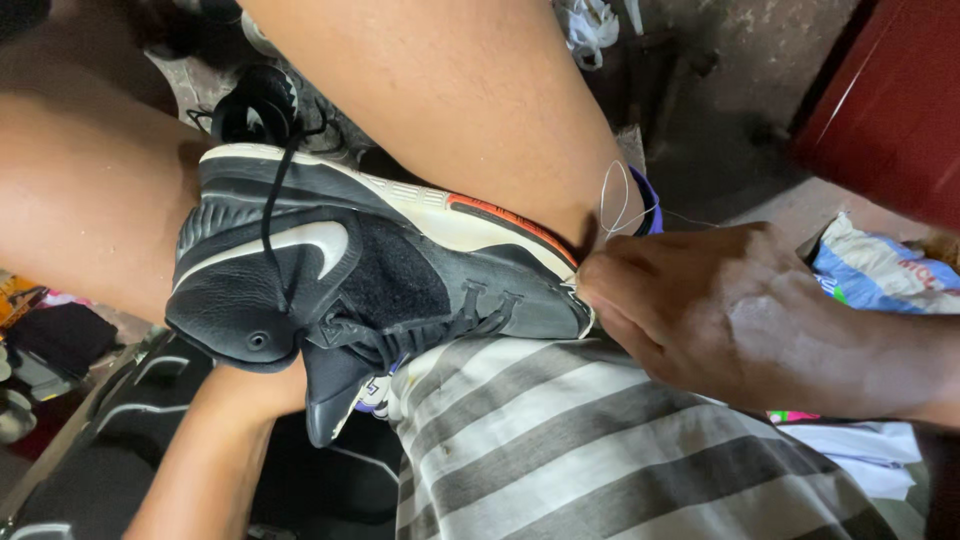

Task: The person sits on the floor and sews the sole of a black and white sneaker using a needle and thread. They repeatedly push the needle through the shoe's edge and pull the thread tight to secure the sole.

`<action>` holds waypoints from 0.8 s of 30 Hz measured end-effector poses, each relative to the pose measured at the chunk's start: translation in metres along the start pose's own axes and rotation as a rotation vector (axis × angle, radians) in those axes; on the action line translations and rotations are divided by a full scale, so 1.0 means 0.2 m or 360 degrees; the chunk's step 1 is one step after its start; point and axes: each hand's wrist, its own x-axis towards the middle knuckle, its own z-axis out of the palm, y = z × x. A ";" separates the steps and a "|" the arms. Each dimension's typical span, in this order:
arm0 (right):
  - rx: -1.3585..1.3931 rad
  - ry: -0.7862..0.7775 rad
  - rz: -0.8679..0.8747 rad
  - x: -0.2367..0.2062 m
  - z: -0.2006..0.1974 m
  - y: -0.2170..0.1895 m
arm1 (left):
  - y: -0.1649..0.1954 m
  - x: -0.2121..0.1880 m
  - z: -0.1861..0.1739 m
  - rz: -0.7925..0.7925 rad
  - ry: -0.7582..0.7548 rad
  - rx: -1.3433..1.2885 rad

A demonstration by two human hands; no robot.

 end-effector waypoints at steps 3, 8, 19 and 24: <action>0.0054 0.0051 -0.0056 0.00 -0.02 0.00 | 0.06 -0.18 -0.05 -0.0413 -0.0066 -0.0325; -0.0138 0.0186 -0.0105 0.03 -0.06 -0.07 | 0.08 -0.44 -0.18 -0.0788 0.0178 -0.0674; 0.0110 0.0538 -0.0766 0.21 0.06 -0.40 | 0.22 -0.64 -0.42 -0.0631 0.0604 0.0980; -0.0182 0.0285 -0.1080 0.44 0.19 -0.64 | 0.14 -0.46 -0.23 -0.0045 0.0477 0.0595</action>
